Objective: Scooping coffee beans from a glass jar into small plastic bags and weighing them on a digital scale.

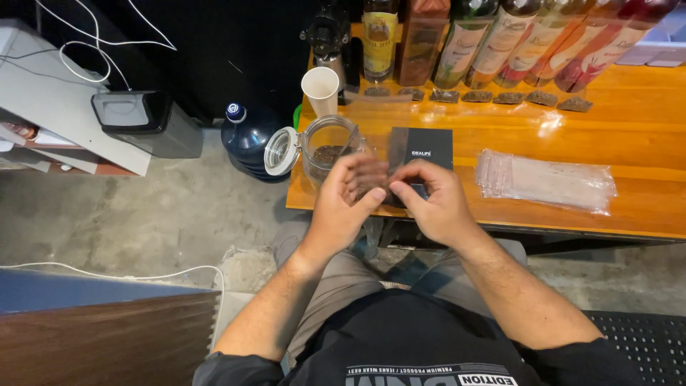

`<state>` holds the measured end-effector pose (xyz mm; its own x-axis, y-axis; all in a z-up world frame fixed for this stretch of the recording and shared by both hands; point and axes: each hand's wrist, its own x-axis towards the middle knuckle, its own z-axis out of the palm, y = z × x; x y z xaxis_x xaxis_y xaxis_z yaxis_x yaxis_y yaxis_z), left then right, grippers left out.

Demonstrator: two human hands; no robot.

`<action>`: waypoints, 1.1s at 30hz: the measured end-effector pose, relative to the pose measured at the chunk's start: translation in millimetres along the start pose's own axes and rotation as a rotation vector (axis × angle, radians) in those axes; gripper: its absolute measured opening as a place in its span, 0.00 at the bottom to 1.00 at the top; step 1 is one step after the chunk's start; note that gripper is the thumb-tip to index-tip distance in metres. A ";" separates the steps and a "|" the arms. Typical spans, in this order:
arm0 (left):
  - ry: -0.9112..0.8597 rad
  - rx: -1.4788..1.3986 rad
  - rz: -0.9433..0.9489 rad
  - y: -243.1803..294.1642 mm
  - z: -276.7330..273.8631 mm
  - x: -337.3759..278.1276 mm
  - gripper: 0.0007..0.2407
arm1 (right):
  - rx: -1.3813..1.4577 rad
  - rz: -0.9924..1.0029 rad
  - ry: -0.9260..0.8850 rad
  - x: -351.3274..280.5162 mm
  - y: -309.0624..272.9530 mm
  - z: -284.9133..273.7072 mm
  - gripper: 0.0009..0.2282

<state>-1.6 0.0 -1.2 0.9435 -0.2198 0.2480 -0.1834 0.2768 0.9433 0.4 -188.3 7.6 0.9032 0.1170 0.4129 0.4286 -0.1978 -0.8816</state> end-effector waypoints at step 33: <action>0.068 0.112 -0.190 -64.7 6.4 -8.5 0.11 | 0.024 0.016 -0.060 10.0 7.2 -4.9 0.01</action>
<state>0.5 -22.0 -62.9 0.9797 -0.1936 0.0517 -0.0266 0.1300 0.9911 12.6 -193.3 6.5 0.9065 0.1727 0.3852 0.4133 -0.1769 -0.8933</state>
